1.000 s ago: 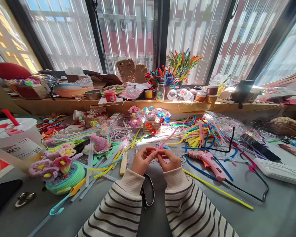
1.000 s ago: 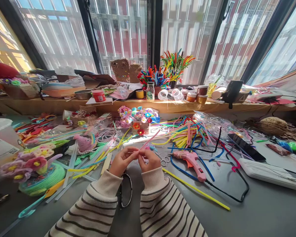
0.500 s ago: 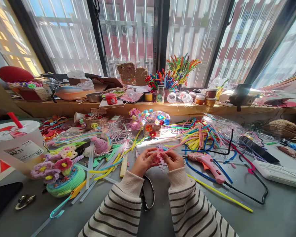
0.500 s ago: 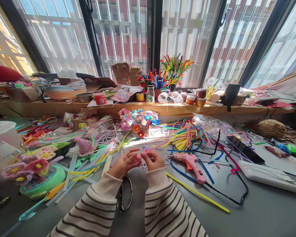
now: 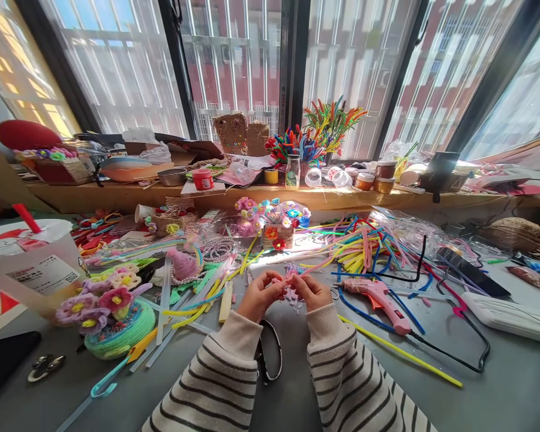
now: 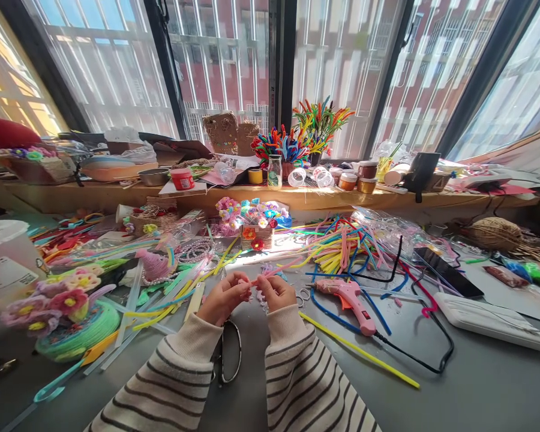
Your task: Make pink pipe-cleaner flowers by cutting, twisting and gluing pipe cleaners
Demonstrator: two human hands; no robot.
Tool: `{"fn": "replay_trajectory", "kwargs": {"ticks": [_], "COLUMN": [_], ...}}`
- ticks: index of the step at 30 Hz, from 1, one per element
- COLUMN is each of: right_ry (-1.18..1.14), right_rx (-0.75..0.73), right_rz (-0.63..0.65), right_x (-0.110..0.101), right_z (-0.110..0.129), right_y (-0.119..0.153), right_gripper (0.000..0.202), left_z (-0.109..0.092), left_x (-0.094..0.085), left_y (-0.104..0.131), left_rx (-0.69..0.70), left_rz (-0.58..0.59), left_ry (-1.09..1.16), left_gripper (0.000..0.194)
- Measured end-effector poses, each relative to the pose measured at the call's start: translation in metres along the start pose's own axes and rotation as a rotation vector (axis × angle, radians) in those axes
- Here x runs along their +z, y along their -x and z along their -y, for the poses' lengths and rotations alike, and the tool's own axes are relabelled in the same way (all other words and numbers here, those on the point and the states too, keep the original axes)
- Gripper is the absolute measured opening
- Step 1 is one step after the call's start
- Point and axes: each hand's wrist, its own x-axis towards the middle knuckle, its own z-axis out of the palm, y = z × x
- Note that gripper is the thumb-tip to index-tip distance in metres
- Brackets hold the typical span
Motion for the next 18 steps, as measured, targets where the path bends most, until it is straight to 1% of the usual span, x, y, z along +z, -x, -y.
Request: {"fn": "replay_trajectory", "kwargs": {"ticks": [7, 11, 14, 18], "right_ry": [-0.135, -0.231, -0.261, -0.241], "right_rx": [0.165, 0.214, 0.225, 0.207], "right_rz": [0.038, 0.061, 0.092, 0.119], "right_x": [0.002, 0.003, 0.003, 0.002], "right_z": [-0.01, -0.016, -0.017, -0.019], "right_y": [-0.002, -0.003, -0.004, -0.005], "right_gripper": [0.031, 0.03, 0.029, 0.032], "left_z": [-0.004, -0.005, -0.007, -0.008], "left_x": [0.001, 0.002, 0.002, 0.003], "left_y": [0.003, 0.004, 0.006, 0.008], "left_rx": [0.112, 0.167, 0.16, 0.104], "left_rz": [0.089, 0.124, 0.145, 0.173], "left_ry": [-0.002, -0.02, -0.038, -0.004], "left_gripper": [0.018, 0.017, 0.019, 0.02]}}
